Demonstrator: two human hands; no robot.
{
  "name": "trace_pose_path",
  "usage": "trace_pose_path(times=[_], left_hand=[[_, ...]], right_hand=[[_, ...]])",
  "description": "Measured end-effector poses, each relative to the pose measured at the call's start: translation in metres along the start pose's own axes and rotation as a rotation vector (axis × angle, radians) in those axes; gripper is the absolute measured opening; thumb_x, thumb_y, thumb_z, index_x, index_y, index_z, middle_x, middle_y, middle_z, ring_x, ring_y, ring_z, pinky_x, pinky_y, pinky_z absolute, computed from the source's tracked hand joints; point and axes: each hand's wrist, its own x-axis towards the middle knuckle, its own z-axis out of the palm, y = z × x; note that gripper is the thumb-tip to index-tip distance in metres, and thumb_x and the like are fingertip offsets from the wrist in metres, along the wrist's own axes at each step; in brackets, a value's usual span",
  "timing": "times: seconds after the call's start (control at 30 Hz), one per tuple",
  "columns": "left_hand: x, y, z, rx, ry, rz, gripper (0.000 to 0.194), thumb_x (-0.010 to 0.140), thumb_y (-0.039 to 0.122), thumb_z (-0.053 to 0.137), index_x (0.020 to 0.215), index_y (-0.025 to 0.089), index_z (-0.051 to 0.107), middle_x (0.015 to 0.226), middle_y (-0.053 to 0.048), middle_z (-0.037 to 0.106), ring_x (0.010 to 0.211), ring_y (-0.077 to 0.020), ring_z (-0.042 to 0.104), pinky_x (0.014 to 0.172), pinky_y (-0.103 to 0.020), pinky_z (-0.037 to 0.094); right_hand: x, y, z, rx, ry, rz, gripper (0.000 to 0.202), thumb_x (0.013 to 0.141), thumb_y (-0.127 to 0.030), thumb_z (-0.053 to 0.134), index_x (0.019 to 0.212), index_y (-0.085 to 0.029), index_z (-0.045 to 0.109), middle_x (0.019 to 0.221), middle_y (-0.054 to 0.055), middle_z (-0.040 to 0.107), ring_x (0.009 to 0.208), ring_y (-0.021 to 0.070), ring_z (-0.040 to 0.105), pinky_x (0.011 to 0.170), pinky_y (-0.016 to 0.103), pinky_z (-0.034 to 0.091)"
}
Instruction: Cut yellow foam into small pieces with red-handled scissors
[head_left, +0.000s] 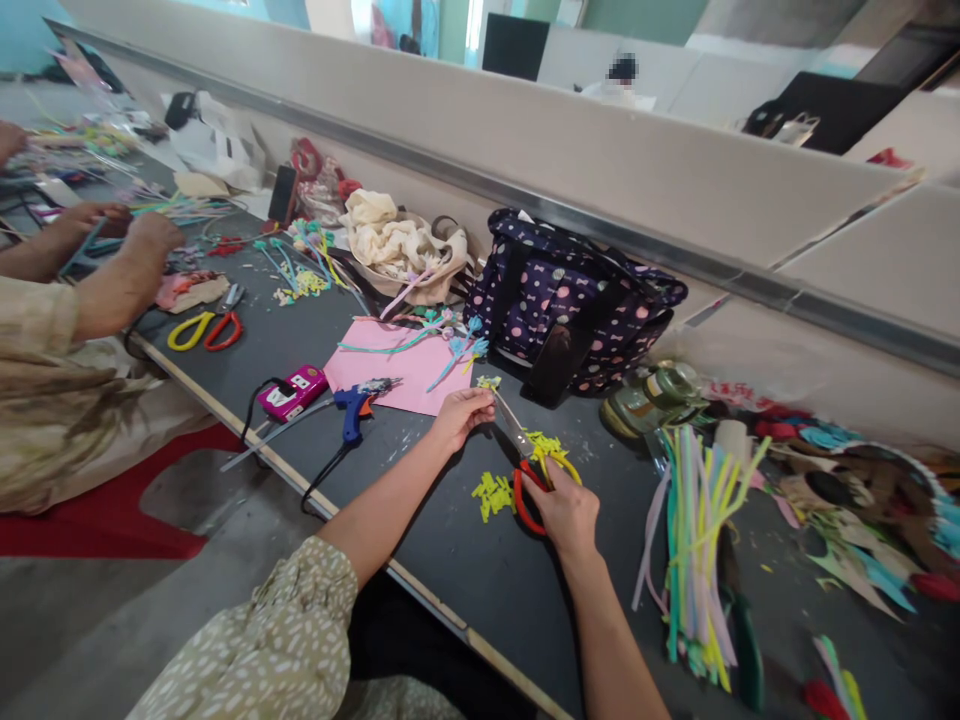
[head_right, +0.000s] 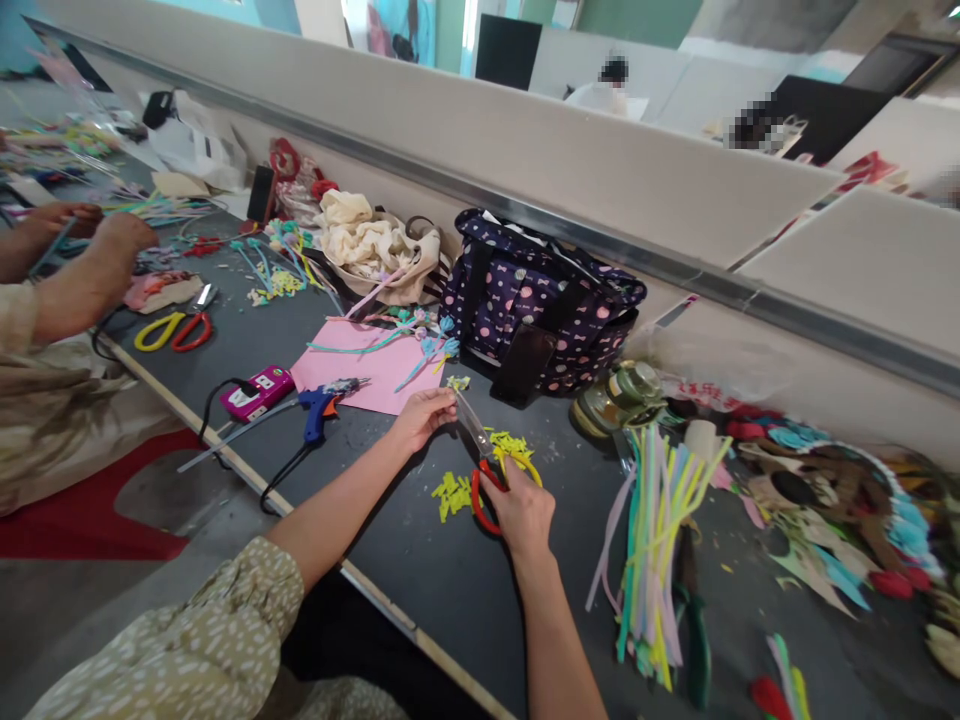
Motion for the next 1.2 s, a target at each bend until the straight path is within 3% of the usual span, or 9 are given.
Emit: trace_pose_path(times=[0.23,0.5,0.8,1.2], left_hand=[[0.002,0.0,-0.004,0.019,-0.024,-0.01,0.017,0.064,0.014,0.073,0.078,0.009,0.064,0.073,-0.006,0.068,0.054,-0.008,0.06,0.058,-0.022,0.054],[0.003,0.0,-0.006,0.008,-0.028,0.018,0.019,0.065,0.014,0.073,0.079,0.01,0.062,0.072,-0.005,0.067,0.053,-0.007,0.057,0.056,-0.021,0.053],[0.002,0.003,-0.003,-0.029,-0.044,0.016,0.02,0.064,0.014,0.074,0.079,0.011,0.062,0.071,-0.003,0.066,0.052,-0.0061,0.057,0.055,-0.02,0.053],[0.006,-0.001,-0.008,-0.096,-0.065,0.03,0.028,0.062,0.014,0.078,0.084,0.012,0.06,0.071,-0.001,0.065,0.051,-0.005,0.055,0.055,-0.019,0.052]], right_hand=[[0.003,-0.002,0.001,-0.1,-0.021,0.086,0.053,0.082,-0.065,0.041,0.101,-0.021,0.064,0.065,0.002,0.065,0.059,0.0156,0.058,0.052,0.024,0.029],[0.007,-0.008,-0.009,-0.124,-0.063,0.102,0.054,0.08,-0.064,0.045,0.105,-0.019,0.057,0.084,0.007,0.066,0.071,0.018,0.059,0.054,0.026,0.033],[0.002,0.0,-0.004,0.01,-0.008,0.115,0.046,0.079,-0.06,0.05,0.099,-0.02,0.061,0.064,-0.001,0.06,0.059,0.0133,0.056,0.052,0.024,0.032],[-0.001,0.002,0.0,0.164,-0.002,0.133,0.051,0.076,-0.061,0.053,0.103,-0.018,0.063,0.059,-0.003,0.057,0.056,0.0125,0.055,0.054,0.023,0.038]])
